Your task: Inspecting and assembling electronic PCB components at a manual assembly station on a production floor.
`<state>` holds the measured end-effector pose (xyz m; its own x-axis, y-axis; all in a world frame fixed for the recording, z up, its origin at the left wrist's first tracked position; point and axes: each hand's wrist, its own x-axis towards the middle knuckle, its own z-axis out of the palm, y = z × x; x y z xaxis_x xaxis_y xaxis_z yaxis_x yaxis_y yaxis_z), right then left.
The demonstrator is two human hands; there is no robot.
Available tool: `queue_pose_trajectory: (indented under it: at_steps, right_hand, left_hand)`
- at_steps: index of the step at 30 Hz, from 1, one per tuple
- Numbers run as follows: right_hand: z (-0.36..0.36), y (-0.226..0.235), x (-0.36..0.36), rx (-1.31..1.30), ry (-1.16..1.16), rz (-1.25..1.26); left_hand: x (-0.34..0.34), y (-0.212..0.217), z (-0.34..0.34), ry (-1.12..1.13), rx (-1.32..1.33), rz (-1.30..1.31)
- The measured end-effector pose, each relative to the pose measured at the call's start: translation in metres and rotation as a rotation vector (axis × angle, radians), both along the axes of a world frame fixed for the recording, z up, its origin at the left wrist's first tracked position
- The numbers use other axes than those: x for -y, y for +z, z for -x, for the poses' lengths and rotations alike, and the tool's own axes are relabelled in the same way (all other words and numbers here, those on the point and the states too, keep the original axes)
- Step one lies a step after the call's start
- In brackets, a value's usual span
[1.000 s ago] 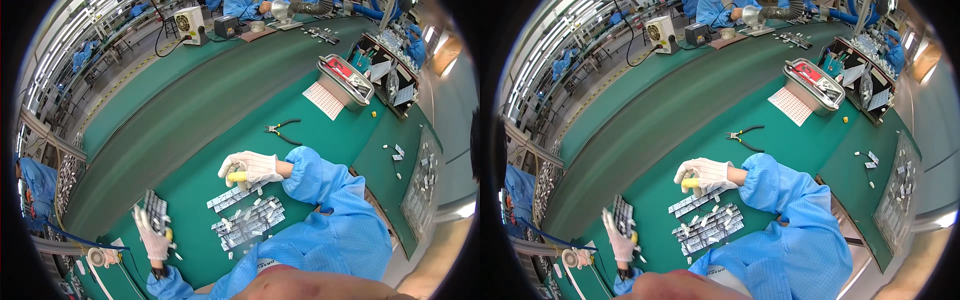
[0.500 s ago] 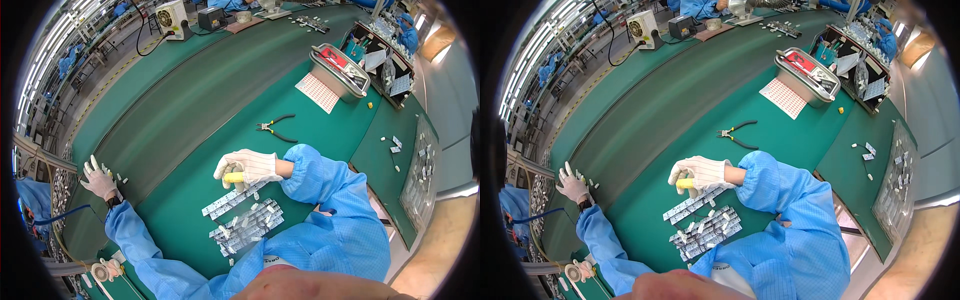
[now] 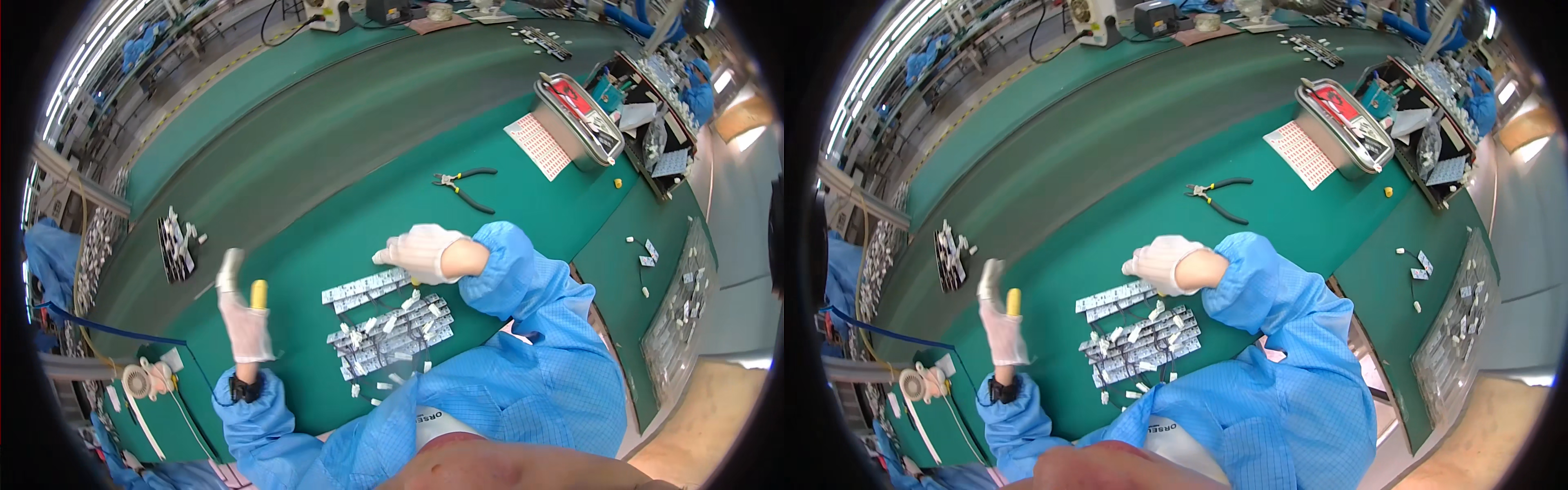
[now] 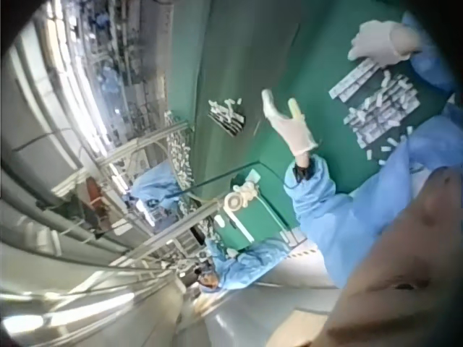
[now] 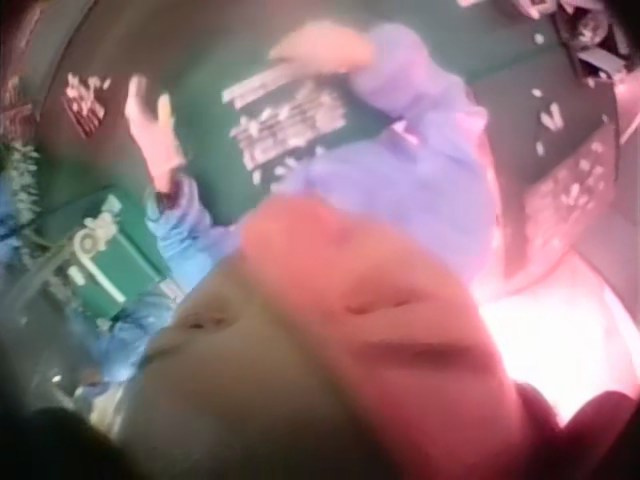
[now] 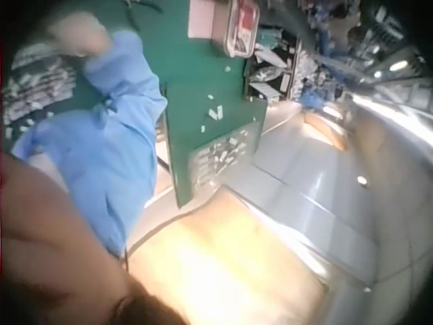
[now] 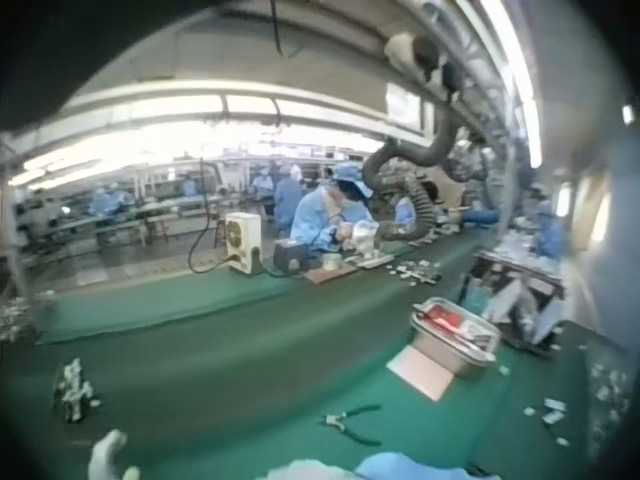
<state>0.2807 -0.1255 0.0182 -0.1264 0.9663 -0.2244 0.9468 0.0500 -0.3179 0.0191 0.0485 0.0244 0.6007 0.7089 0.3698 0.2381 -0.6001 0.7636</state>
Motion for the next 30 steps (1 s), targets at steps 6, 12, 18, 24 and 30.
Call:
queue_pose_trajectory:
  at_steps: [6,12,18,24,30]
  right_hand:
    - [-0.022,0.009,-0.006,-0.932,0.118,-0.281]
    - [0.002,0.041,0.014,-1.522,-0.432,-0.174]
    - [-0.008,0.025,0.004,-1.019,-0.225,-0.244]
    - [-0.004,0.028,-0.007,-1.348,-0.513,-0.353]
    - [-0.007,0.027,0.001,-1.356,-0.466,-0.316]
  left_hand:
    - [0.045,-0.002,-0.017,-0.114,0.161,0.292]
    - [0.042,-0.004,-0.007,-0.493,0.541,0.769]
    - [0.060,-0.013,0.004,-0.194,0.407,0.417]
    - [0.056,-0.011,0.015,-0.172,0.360,0.477]
    - [0.054,-0.016,0.016,-0.250,0.413,0.325]
